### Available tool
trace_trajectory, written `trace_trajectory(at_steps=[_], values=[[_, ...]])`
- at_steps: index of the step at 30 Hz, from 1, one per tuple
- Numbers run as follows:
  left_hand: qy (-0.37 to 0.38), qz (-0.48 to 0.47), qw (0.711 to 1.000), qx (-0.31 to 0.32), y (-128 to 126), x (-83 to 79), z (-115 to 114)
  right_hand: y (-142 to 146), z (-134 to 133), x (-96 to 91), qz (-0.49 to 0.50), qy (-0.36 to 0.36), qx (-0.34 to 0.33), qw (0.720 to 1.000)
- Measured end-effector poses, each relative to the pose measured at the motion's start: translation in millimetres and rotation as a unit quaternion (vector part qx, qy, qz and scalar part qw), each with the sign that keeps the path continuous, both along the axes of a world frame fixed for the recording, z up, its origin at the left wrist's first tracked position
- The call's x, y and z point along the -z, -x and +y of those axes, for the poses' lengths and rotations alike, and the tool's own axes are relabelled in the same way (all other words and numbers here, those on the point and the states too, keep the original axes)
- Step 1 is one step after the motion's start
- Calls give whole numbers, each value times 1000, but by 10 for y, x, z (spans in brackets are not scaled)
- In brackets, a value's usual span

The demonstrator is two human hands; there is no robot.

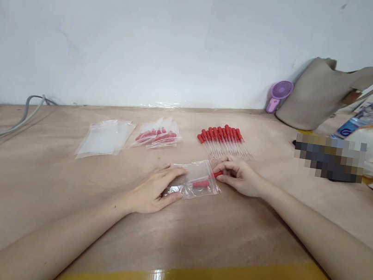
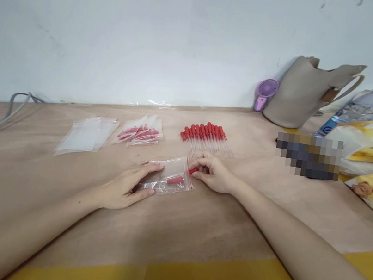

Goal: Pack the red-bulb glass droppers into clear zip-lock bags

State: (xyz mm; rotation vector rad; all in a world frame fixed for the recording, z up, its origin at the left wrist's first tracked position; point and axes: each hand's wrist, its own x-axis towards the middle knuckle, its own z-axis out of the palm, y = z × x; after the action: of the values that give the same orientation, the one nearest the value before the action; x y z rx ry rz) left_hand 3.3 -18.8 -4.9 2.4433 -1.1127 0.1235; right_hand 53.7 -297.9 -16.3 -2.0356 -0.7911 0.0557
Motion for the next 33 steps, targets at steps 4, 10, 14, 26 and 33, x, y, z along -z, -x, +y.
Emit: trace_trajectory(at_steps=[4, 10, 14, 26, 33], values=[[-8, -5, 1000, 3, -8, 10, 3, 51, 151, 8, 25, -56, 2, 998], [-12, -17, 1000, 7, -6, 20, 12, 69, 235, 30, 69, -81, 64, 992], [-17, -18, 1000, 6, -12, 27, 11, 85, 247, 23, 69, -98, 42, 992], [-14, 5, 1000, 9, -9, -8, -2, -193, 152, -40, 9, 0, 248, 969], [-19, 13, 1000, 14, -13, -57, 1, -640, 478, -238, -156, 243, 324, 901]])
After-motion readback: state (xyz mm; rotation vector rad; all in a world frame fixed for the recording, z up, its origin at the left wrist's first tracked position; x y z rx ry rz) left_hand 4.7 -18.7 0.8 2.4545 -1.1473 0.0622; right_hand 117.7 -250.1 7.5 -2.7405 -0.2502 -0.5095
